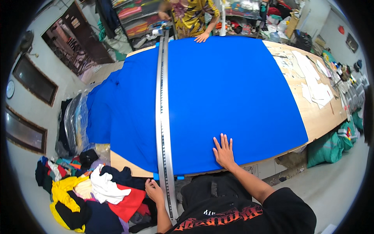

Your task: The person spreads a large blue fabric on a table and uses a long straightedge and rotary cutter to cut the fabric into rectangular pieces. A coworker assists by holding the fabric and straightedge. The person repeatedly aligns the straightedge and cuts the fabric multiple times.

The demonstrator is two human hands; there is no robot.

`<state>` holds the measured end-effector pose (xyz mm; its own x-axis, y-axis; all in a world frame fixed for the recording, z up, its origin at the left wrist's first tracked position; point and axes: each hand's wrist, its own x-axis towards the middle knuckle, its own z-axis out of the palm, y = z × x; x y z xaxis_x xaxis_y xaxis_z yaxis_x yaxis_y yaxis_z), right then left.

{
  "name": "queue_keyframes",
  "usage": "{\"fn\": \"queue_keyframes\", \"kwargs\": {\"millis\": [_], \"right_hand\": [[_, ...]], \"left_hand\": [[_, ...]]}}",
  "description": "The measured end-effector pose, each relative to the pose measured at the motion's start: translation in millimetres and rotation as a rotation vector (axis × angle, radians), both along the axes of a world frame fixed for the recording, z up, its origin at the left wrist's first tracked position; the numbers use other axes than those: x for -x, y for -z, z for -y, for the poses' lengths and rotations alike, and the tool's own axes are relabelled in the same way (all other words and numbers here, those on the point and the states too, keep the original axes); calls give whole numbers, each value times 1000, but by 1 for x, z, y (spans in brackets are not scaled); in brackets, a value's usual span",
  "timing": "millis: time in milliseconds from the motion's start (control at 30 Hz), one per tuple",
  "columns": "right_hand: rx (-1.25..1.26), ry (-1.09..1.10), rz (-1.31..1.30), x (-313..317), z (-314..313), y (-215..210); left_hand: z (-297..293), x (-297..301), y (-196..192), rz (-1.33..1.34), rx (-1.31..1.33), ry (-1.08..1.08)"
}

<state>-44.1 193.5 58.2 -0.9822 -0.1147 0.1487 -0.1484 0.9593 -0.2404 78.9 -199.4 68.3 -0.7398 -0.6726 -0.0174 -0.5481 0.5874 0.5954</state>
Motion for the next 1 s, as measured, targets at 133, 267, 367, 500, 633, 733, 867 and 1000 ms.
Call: {"fn": "queue_keyframes", "kwargs": {"millis": [133,267,367,500,633,733,867,1000], "right_hand": [[-7,-1,13,-12,-7,-1],[-40,40,-9,-18,-18,-2],[-39,18,2,-19,-20,-13],[-24,-7,40,-32,-29,-8],[5,-2,47,-33,-34,-4],[-71,-11,55,-30,-39,-3],[891,-139,422,-12,-69,-13],[1893,176,871,-10,-112,-125]], "left_hand": [[28,69,20,297,239,1],[20,124,36,259,160,-76],[61,143,83,216,-125,-147],[61,157,90,11,-763,-276],[21,164,39,-283,-1036,-114],[-65,170,-44,-374,-996,45],[-208,135,-143,-278,-1054,513],[-353,89,-140,-9,-1050,944]]}}
